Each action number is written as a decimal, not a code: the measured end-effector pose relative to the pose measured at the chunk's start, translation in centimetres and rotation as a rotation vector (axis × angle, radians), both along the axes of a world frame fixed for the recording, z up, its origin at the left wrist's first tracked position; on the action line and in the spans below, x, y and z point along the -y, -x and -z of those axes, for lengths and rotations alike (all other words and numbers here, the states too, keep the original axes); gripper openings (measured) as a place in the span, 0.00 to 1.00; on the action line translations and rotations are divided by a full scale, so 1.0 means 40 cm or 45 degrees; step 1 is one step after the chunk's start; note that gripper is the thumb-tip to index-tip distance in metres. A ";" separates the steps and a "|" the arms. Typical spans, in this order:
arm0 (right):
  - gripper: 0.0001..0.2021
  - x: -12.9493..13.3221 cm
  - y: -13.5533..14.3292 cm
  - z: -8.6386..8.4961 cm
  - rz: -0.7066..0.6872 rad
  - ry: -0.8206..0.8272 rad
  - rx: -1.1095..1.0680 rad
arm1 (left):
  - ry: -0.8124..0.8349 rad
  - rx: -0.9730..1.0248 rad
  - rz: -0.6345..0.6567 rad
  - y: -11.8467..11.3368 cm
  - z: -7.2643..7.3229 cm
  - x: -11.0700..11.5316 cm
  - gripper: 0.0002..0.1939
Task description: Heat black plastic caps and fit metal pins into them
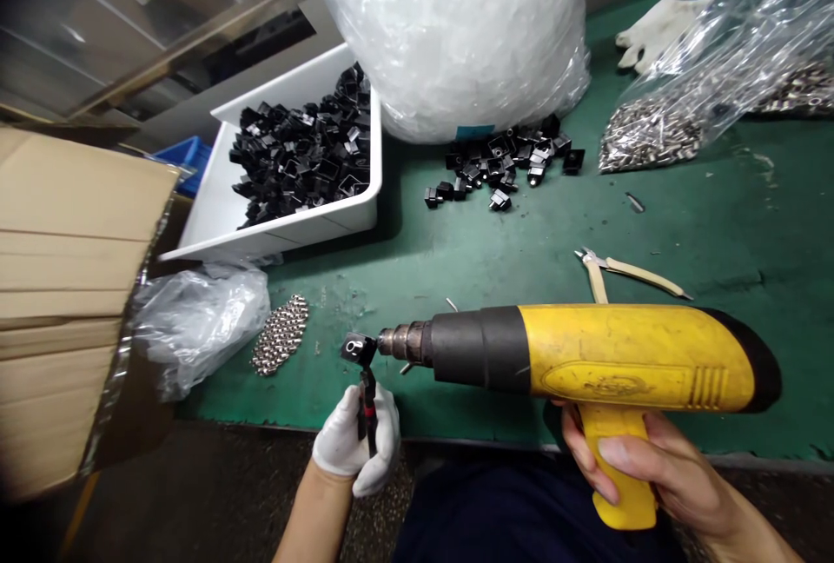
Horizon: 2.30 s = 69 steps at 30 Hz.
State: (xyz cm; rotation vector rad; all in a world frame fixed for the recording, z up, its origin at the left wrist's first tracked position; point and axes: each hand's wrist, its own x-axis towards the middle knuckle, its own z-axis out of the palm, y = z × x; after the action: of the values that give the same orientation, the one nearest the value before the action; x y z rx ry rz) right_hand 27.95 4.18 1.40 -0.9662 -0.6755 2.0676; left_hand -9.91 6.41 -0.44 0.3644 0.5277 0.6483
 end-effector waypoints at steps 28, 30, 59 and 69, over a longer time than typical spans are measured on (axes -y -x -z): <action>0.20 -0.010 -0.004 -0.009 -0.051 -0.001 0.001 | 0.060 0.006 0.038 0.001 -0.003 -0.003 0.43; 0.20 -0.011 -0.003 -0.008 -0.055 0.006 -0.002 | 0.064 0.003 0.041 0.001 -0.003 -0.003 0.43; 0.22 -0.012 -0.009 0.005 -0.081 -0.033 -0.042 | 0.068 0.037 0.094 0.002 -0.006 -0.010 0.42; 0.21 -0.008 -0.008 0.013 -0.076 -0.050 -0.032 | 0.067 0.052 0.086 0.002 -0.005 -0.011 0.43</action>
State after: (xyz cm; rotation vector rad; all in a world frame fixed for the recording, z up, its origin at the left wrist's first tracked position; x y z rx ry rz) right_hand 28.28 4.50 0.89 -0.9065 -0.7370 2.1076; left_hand -9.97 6.83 -0.22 0.3172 0.4910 0.5747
